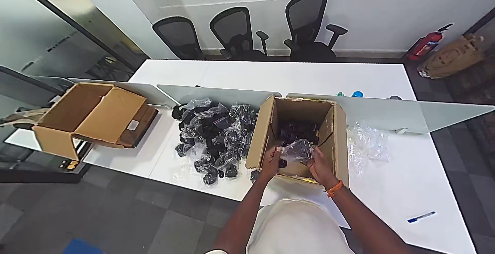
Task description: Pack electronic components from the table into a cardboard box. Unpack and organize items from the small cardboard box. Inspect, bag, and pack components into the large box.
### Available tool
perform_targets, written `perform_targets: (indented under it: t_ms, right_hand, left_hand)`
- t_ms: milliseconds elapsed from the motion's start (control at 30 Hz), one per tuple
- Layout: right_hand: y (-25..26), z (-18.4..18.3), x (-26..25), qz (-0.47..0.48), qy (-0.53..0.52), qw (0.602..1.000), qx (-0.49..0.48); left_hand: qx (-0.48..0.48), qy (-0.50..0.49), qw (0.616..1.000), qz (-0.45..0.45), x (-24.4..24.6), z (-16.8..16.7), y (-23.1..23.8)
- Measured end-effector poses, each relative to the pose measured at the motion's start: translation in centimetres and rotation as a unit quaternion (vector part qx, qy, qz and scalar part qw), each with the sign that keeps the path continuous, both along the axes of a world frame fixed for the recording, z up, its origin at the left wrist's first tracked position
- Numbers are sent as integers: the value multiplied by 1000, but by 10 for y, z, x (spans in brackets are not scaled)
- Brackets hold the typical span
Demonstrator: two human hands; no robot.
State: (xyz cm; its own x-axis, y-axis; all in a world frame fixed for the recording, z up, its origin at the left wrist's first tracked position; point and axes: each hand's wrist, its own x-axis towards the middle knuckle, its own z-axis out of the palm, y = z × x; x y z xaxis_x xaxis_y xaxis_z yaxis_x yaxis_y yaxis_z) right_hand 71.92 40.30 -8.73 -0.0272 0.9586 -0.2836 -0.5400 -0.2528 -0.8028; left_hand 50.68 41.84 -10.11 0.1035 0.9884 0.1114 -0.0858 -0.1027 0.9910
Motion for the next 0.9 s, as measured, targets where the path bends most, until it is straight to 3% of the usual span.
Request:
perform_targets:
  t_ms: [100, 167, 300, 367, 500, 633, 800, 900]
  right_hand:
    - [2, -3, 0, -2, -21, 1000, -11]
    - [3, -8, 0, 1, -72, 997, 10]
    - [6, -16, 1, -45, -203, 978, 37]
    - [11, -20, 5, -102, -168, 980, 9]
    - [16, -9, 16, -143, 50, 986, -72]
    - [8, 0, 24, -100, 133, 982, -83]
    - [1, 12, 29, -5, 116, 990, -83]
    - [-3, 2, 35, 69, -12, 995, 73]
  left_hand:
    - [17, -23, 999, -38, -5, -4, 0]
    - [-19, -107, 993, -38, -6, -4, -2]
    - [-133, -289, 940, 124, -2, 4, 3]
    - [-165, -331, 914, 165, -5, 4, 8]
    - [-196, -351, 901, 162, -5, 6, 8]
    - [-195, -342, 911, 122, -6, 5, 10]
    - [-185, -299, 931, 96, -3, 9, 11]
    - [-185, -295, 932, 99, -2, 8, 13]
